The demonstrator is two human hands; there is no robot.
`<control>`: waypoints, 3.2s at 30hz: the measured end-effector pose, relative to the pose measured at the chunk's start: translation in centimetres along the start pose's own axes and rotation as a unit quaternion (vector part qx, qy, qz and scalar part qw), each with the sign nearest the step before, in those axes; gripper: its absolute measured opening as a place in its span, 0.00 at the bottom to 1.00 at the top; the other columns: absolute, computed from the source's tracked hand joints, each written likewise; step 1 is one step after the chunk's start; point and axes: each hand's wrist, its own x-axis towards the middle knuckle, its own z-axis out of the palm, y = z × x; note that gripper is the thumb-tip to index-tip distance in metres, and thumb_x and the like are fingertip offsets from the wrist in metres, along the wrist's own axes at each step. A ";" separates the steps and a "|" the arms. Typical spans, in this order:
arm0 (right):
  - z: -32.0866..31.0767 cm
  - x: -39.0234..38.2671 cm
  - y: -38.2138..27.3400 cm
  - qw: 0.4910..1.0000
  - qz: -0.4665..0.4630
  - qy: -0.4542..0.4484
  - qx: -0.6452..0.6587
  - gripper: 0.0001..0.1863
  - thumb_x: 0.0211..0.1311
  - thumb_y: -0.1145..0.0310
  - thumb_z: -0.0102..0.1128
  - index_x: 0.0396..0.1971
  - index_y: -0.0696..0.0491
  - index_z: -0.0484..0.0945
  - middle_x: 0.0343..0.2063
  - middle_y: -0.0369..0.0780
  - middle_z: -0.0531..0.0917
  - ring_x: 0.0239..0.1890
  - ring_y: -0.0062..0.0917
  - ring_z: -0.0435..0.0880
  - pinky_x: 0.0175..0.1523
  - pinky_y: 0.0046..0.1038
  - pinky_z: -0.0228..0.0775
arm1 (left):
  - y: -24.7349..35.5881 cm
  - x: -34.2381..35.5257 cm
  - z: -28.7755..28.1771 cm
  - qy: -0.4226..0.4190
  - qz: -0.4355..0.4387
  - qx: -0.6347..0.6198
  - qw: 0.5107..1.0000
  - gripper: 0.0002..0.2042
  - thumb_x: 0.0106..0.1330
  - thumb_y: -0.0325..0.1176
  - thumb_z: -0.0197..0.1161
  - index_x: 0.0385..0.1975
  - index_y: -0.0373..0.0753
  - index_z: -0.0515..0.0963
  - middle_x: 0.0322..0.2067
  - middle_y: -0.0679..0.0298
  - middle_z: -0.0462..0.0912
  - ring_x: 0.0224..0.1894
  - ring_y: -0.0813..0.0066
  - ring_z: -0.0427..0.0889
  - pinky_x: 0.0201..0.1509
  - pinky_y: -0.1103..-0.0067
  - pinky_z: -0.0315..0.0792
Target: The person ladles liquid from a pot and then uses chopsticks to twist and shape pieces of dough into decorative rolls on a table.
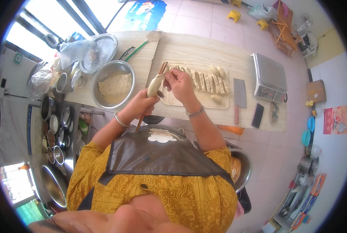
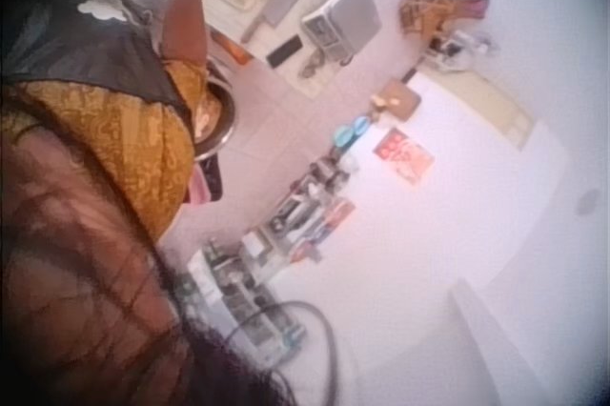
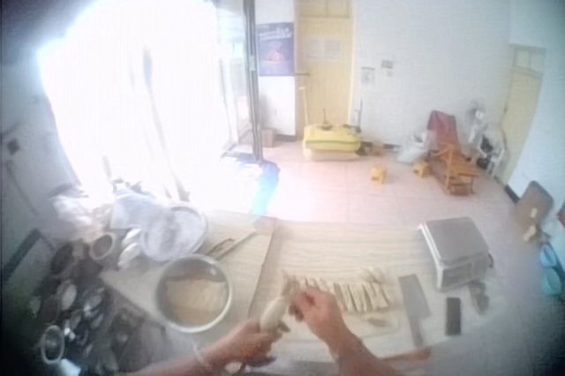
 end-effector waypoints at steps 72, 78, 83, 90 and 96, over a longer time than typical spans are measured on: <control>4.8 -2.7 -0.5 0.990 -0.011 -0.068 -0.123 0.10 0.56 0.70 0.56 0.18 0.58 0.73 0.12 0.33 0.72 0.15 0.14 0.65 0.21 0.19 0.55 | 5.2 1.1 -7.0 0.134 0.193 0.272 0.933 0.16 0.63 0.37 0.52 0.22 0.28 0.75 0.18 0.62 0.77 0.18 0.77 0.75 0.22 0.81 0.70; 4.2 -2.9 4.6 0.957 0.182 -0.141 0.178 0.08 0.60 0.70 0.56 0.23 0.56 0.74 0.17 0.32 0.74 0.17 0.12 0.67 0.22 0.15 0.57 | 5.3 -0.5 -6.8 -0.042 0.168 -0.126 0.977 0.13 0.65 0.35 0.49 0.24 0.33 0.74 0.20 0.61 0.77 0.19 0.68 0.76 0.28 0.71 0.74; 6.9 -2.0 3.9 0.914 0.183 -0.204 0.299 0.08 0.61 0.68 0.55 0.34 0.58 0.72 0.29 0.40 0.79 0.26 0.22 0.79 0.31 0.23 0.72 | 4.3 0.8 -7.4 -0.288 0.170 -0.350 0.875 0.16 0.67 0.37 0.46 0.16 0.40 0.65 0.15 0.65 0.68 0.17 0.72 0.70 0.23 0.75 0.68; 8.0 -1.9 2.0 0.752 0.228 -0.333 0.521 0.08 0.63 0.71 0.49 0.40 0.56 0.69 0.33 0.49 0.79 0.25 0.34 0.81 0.28 0.32 0.76 | 5.6 1.9 -4.4 -0.399 0.306 -0.344 0.793 0.17 0.67 0.40 0.44 0.16 0.41 0.61 0.15 0.66 0.65 0.19 0.74 0.67 0.21 0.77 0.63; 5.5 -1.5 1.0 0.943 0.117 -0.159 0.269 0.03 0.62 0.75 0.51 0.28 0.55 0.68 0.23 0.43 0.79 0.17 0.17 0.72 0.20 0.17 0.62 | 6.2 0.4 -5.4 0.038 0.224 -0.170 0.959 0.15 0.67 0.40 0.51 0.23 0.36 0.70 0.20 0.60 0.73 0.29 0.63 0.75 0.36 0.65 0.72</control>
